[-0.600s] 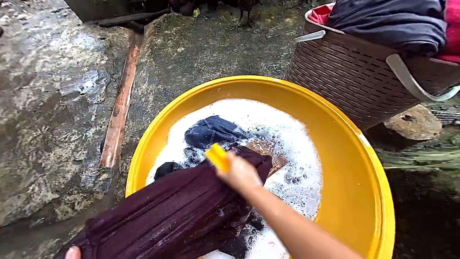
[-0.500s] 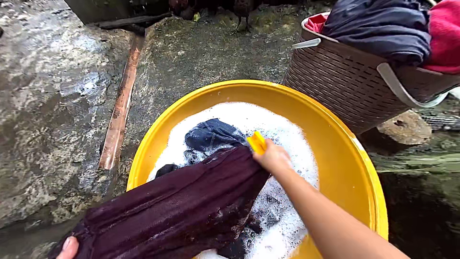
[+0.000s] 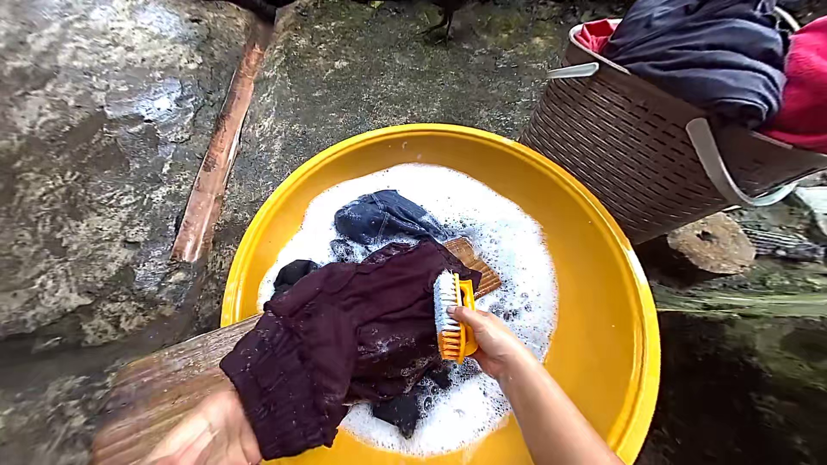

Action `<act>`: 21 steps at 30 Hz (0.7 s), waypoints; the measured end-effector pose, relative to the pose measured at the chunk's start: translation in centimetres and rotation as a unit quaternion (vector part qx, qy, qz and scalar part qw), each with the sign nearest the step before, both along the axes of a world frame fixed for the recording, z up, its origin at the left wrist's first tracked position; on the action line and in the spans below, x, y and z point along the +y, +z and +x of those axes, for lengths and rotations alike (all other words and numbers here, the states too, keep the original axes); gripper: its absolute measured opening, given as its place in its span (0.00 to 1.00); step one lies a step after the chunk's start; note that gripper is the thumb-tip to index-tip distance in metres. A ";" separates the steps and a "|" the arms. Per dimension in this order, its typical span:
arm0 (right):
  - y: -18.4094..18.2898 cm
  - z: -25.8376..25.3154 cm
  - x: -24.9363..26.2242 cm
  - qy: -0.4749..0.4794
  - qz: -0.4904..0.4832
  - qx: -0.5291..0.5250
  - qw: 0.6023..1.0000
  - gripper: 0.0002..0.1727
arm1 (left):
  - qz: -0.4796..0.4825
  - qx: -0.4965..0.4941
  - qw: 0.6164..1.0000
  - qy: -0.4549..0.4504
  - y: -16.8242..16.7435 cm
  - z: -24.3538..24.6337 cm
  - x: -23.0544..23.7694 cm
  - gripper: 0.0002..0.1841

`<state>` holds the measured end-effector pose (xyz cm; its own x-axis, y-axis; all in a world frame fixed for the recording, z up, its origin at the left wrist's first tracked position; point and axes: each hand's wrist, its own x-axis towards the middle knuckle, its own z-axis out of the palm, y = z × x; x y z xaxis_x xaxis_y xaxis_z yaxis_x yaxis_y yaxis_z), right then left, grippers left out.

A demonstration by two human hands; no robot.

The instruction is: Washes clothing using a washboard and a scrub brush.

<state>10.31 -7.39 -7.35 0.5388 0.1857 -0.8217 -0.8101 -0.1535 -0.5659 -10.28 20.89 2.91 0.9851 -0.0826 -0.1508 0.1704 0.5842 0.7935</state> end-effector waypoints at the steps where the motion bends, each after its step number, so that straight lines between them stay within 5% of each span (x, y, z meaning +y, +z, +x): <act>1: 0.5 0.6 -0.7 -0.005 -0.015 -0.013 1.000 0.17 | -0.011 -0.020 1.000 -0.016 0.8 0.4 -0.5 0.41; 5: 6.3 4.2 -4.3 -0.064 -0.050 -0.147 0.986 0.16 | 0.010 -0.087 0.996 0.014 3.2 0.3 0.0 0.41; 9: 12.3 8.1 -5.2 -0.098 0.084 -0.320 0.939 0.12 | 0.030 -0.029 0.978 0.206 4.0 1.4 0.7 0.17; 11: 13.2 9.4 -4.5 -0.084 0.135 -0.355 0.921 0.13 | 0.001 0.030 0.941 0.337 1.1 3.5 0.5 0.30; 13: 11.6 10.0 -4.4 -0.078 0.087 -0.361 0.925 0.21 | 0.002 0.106 0.936 0.336 -3.0 5.1 0.1 0.38; 16: 5.3 8.4 -4.4 -0.123 -0.164 -0.350 0.914 0.25 | 0.048 0.261 0.941 0.210 -6.4 6.3 -2.1 0.34; 21: -6.9 -0.1 -4.9 -0.076 -0.411 -0.196 0.887 0.43 | -0.053 0.094 0.980 0.167 -4.1 4.3 -1.3 0.27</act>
